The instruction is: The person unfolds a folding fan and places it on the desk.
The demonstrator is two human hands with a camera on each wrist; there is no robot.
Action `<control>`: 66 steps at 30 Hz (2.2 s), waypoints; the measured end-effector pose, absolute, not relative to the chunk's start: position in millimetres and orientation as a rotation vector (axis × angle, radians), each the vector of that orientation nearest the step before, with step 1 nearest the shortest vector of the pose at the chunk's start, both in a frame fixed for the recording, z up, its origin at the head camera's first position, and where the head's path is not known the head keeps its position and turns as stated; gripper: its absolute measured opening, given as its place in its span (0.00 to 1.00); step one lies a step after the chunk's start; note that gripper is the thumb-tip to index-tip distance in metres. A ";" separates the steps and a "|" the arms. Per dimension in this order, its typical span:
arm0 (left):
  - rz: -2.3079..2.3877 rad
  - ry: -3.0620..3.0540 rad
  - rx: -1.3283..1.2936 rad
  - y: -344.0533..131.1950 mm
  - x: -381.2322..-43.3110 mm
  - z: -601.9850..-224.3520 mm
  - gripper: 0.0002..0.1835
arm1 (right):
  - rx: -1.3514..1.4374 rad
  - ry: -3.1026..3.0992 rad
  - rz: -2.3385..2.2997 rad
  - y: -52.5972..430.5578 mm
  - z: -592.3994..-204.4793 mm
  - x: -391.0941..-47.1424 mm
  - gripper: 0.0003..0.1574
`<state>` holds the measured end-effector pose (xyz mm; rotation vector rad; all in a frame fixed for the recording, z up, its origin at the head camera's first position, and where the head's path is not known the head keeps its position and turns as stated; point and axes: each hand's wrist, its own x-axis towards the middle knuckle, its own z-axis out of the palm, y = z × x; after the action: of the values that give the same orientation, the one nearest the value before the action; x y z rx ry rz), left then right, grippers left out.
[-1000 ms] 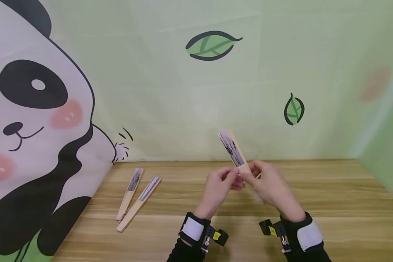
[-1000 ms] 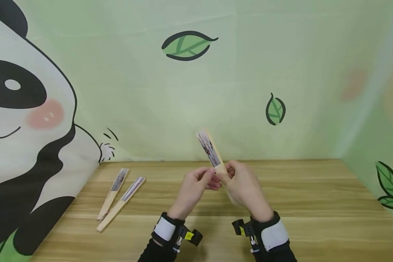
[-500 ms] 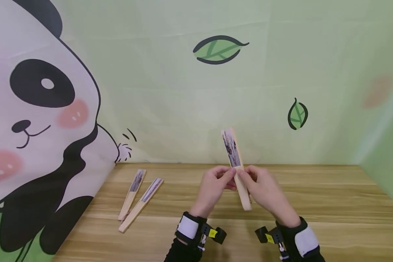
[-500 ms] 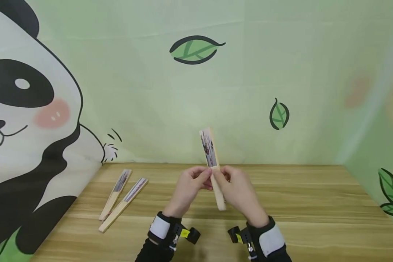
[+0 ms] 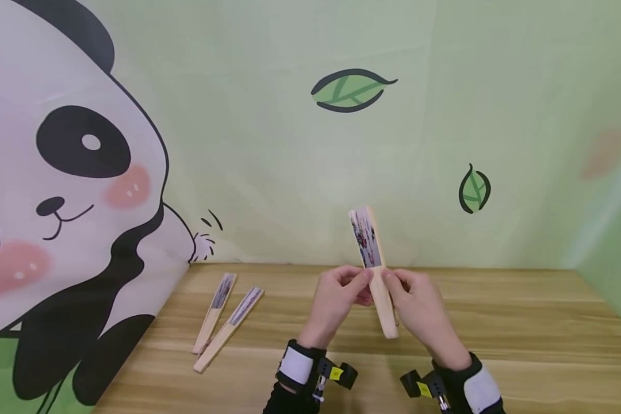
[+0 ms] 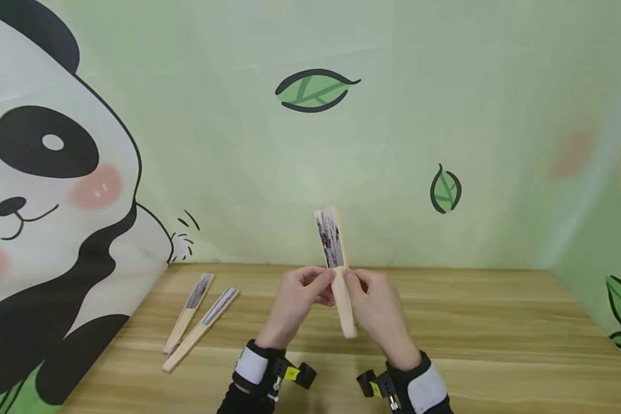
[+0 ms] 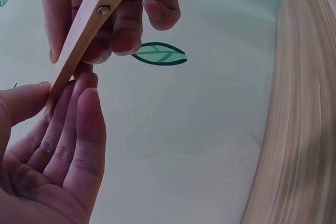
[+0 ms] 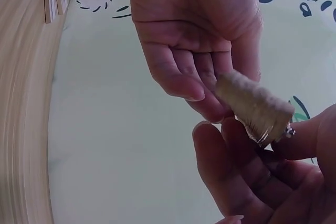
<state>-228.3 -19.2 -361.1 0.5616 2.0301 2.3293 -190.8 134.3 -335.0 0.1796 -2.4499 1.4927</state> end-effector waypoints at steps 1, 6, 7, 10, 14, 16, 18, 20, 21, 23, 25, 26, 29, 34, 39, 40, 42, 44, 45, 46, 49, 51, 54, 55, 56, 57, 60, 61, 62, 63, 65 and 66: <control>2.332 2.023 0.562 -19.7 -227.5 -362.1 0.14 | 0.177 -2.447 1.493 133.8 -335.7 -190.1 0.18; 2.344 1.987 0.566 -20.9 -226.5 -366.9 0.13 | 0.159 -2.439 1.485 132.5 -337.6 -186.9 0.19; 2.345 1.983 0.566 -21.1 -226.1 -367.0 0.13 | 0.154 -2.436 1.478 132.5 -337.7 -186.4 0.19; 2.332 1.978 0.575 -22.0 -225.1 -365.5 0.13 | 0.138 -2.424 1.454 132.8 -337.1 -185.5 0.18; 2.302 1.986 0.602 -23.6 -225.1 -361.4 0.14 | 0.135 -2.417 1.436 133.2 -334.9 -185.1 0.18; 2.286 1.990 0.610 -24.6 -225.8 -359.9 0.14 | 0.139 -2.418 1.432 133.3 -333.9 -184.9 0.18; 2.267 1.988 0.620 -25.6 -226.5 -358.5 0.13 | 0.141 -2.419 1.426 133.8 -333.0 -184.6 0.19; 2.247 1.987 0.634 -26.3 -226.8 -356.9 0.13 | 0.143 -2.418 1.417 134.5 -332.2 -184.3 0.19; 2.236 1.994 0.646 -26.8 -226.8 -356.1 0.12 | 0.141 -2.417 1.406 134.9 -331.7 -184.2 0.20; 2.212 2.012 0.674 -27.8 -226.6 -354.2 0.11 | 0.139 -2.418 1.376 135.2 -330.3 -183.9 0.20; 2.188 2.036 0.698 -28.8 -226.1 -352.6 0.11 | 0.138 -2.420 1.342 135.4 -329.5 -183.9 0.21; 2.176 2.049 0.708 -29.3 -226.0 -352.2 0.11 | 0.135 -2.422 1.327 135.3 -329.4 -183.9 0.21; 2.152 2.075 0.720 -30.6 -224.7 -352.0 0.10 | 0.127 -2.429 1.296 135.0 -331.0 -184.1 0.20; 2.138 2.097 0.715 -33.1 -224.2 -352.6 0.09 | 0.107 -2.456 1.275 133.0 -331.5 -185.9 0.19; 2.136 2.122 0.715 -34.9 -225.0 -352.6 0.09 | 0.105 -2.481 1.324 132.3 -328.2 -184.8 0.21; 2.136 2.127 0.718 -34.8 -225.5 -352.8 0.09 | 0.110 -2.480 1.344 132.4 -327.7 -184.5 0.21; 2.139 2.136 0.722 -34.5 -225.9 -353.1 0.09 | 0.116 -2.485 1.375 132.8 -327.1 -183.4 0.20; 2.138 2.142 0.716 -34.3 -226.0 -353.7 0.08 | 0.114 -2.492 1.402 133.1 -327.2 -182.8 0.19; 2.137 2.145 0.711 -34.5 -225.6 -354.0 0.08 | 0.110 -2.497 1.412 133.2 -327.4 -182.4 0.18; 2.130 2.151 0.705 -34.2 -225.4 -354.4 0.07 | 0.104 -2.498 1.424 133.8 -327.8 -181.9 0.18; 2.120 2.176 0.685 -33.9 -224.4 -354.7 0.06 | 0.087 -2.498 1.452 134.7 -328.5 -181.2 0.17; 2.114 2.192 0.681 -34.2 -224.2 -354.4 0.06 | 0.079 -2.479 1.488 134.5 -327.8 -180.6 0.16; 2.103 2.211 0.681 -34.5 -224.3 -353.9 0.06 | 0.068 -2.454 1.539 134.8 -325.8 -180.0 0.15; 2.102 2.209 0.682 -34.5 -224.5 -353.8 0.07 | 0.065 -2.450 1.558 135.0 -325.0 -180.0 0.14; 2.100 2.209 0.684 -34.5 -224.5 -353.7 0.07 | 0.062 -2.446 1.576 135.3 -324.1 -179.8 0.14; 2.098 2.208 0.687 -34.4 -224.7 -353.7 0.07 | 0.063 -2.446 1.588 135.9 -323.4 -179.7 0.14; 2.092 2.202 0.703 -34.1 -225.6 -353.9 0.07 | 0.055 -2.463 1.616 137.8 -321.8 -179.9 0.14; 2.092 2.199 0.709 -34.5 -225.7 -354.0 0.07 | 0.058 -2.463 1.638 137.9 -321.8 -180.2 0.14; 2.088 2.201 0.715 -34.9 -225.9 -354.3 0.06 | 0.064 -2.460 1.662 138.2 -321.9 -180.3 0.14; 2.085 2.202 0.720 -35.3 -225.9 -354.2 0.06 | 0.069 -2.458 1.683 138.4 -322.1 -180.5 0.14; 2.076 2.207 0.732 -35.5 -225.9 -353.5 0.06 | 0.087 -2.433 1.761 139.2 -322.6 -180.7 0.14; 2.071 2.211 0.735 -35.7 -225.7 -353.0 0.06 | 0.104 -2.410 1.809 139.5 -322.8 -180.9 0.13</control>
<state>-225.7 -35.7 -353.0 0.7354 2.2106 2.0712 -180.9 139.5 -322.8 0.1044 -2.4097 1.8095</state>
